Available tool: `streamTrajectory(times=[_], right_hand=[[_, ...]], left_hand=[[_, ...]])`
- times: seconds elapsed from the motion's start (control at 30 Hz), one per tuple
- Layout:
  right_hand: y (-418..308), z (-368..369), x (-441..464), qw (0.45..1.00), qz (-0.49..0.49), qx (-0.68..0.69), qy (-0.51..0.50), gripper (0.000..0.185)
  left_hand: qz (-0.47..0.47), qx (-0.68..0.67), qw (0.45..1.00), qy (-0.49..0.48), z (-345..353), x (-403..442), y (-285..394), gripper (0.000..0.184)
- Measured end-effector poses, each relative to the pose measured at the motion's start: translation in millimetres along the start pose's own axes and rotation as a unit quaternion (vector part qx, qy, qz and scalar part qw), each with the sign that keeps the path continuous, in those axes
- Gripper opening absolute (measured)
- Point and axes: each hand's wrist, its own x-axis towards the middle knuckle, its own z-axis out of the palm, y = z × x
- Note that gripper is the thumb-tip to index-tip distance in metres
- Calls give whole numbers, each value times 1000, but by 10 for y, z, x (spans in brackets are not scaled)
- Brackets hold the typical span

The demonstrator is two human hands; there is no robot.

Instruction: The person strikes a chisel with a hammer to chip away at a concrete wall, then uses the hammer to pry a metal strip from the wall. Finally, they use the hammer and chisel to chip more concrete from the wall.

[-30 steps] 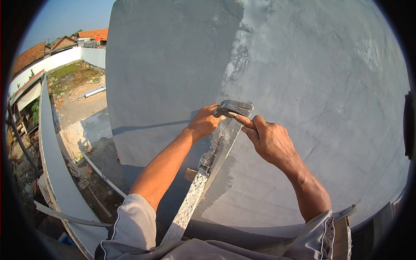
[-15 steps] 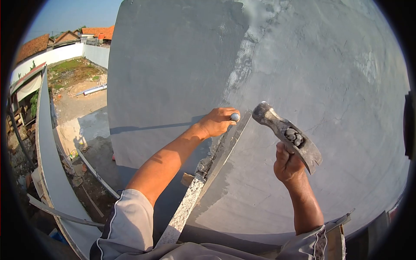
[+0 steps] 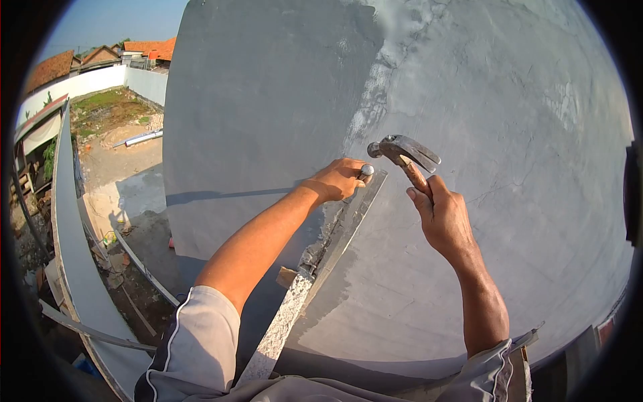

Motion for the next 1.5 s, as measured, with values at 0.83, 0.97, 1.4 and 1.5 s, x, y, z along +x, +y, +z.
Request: streamTrajectory(times=[0.83,0.97,1.4,1.5], right_hand=[[163,-22,65,997,43,46,40,33],[-62,-173,44,990,6,84,109,31],[-119,-185,-87,966,-71,147,201,25],[88,8,-2,907,-232,180,303,27]], left_hand=[[-52,6,999,11,122,153,-4,9],[-60,5,996,58,167,70,73,10],[4,-7,995,104,269,107,-69,11],[-12,-12,995,100,253,79,-18,11]])
